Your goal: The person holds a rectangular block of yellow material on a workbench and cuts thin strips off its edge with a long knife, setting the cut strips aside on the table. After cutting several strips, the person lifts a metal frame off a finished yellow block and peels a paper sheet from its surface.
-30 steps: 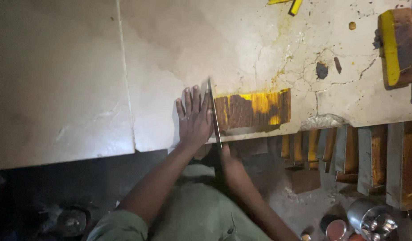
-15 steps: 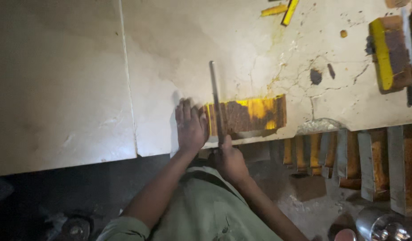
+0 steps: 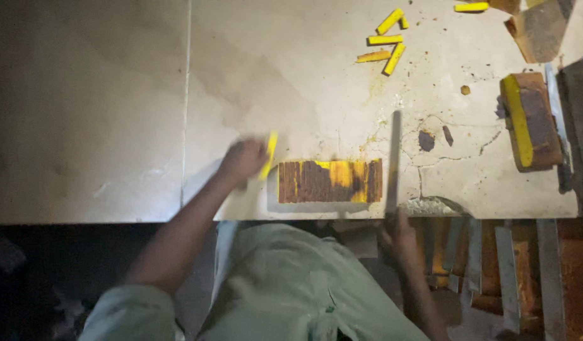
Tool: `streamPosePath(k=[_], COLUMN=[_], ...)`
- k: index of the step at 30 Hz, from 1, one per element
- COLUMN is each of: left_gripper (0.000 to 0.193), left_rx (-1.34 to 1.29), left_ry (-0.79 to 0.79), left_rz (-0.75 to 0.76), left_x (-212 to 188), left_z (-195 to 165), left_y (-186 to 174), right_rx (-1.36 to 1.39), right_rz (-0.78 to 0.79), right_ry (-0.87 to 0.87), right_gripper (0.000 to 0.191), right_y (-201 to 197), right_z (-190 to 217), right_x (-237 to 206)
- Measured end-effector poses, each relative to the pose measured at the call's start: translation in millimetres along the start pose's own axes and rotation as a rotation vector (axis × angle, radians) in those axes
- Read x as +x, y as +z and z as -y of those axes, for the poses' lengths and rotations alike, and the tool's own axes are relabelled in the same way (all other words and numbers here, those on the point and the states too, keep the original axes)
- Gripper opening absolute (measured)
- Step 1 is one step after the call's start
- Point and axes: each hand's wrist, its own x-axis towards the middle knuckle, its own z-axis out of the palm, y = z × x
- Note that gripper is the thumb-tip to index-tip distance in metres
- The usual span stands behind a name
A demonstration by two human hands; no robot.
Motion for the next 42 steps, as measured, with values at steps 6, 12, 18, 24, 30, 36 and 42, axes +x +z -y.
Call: streamPosePath(k=[6,12,18,24,30,36,42], left_gripper=[0.046,0.070,0.084,0.091,0.097,0.100,0.098], left_rx=[-0.378,-0.288,-0.471,-0.252,-0.092,-0.489,-0.234], left_ry=[0.522,0.397,0.233,0.059,-0.180,-0.227,-0.161], left_rz=[-0.804,-0.543,-0.645,-0.803,-1.060,-1.129,-1.258], left_x=[20,-76,-116,-68,-34,22,53], left_z=[-33,21,121,278,462,594,658], left_y=[5,101,83,-29,-175,-302,-359], right_rx=[-0.348,-0.252,-0.175,-0.353,0.393,0.197,0.192], right_rz=[-0.020,0.016,0.034,0.147,0.624,0.884,0.962], right_ry=[-0.306,-0.108,-0.221,-0.242,-0.495,-0.794,-1.079], right_gripper=[0.034,0.038,0.031,0.032,0.032,0.051,0.074], right_y=[-17,25,131,306,502,635,700], right_z=[26,67,134,293,476,640,716], right_x=[66,59,54,103,135,162,212])
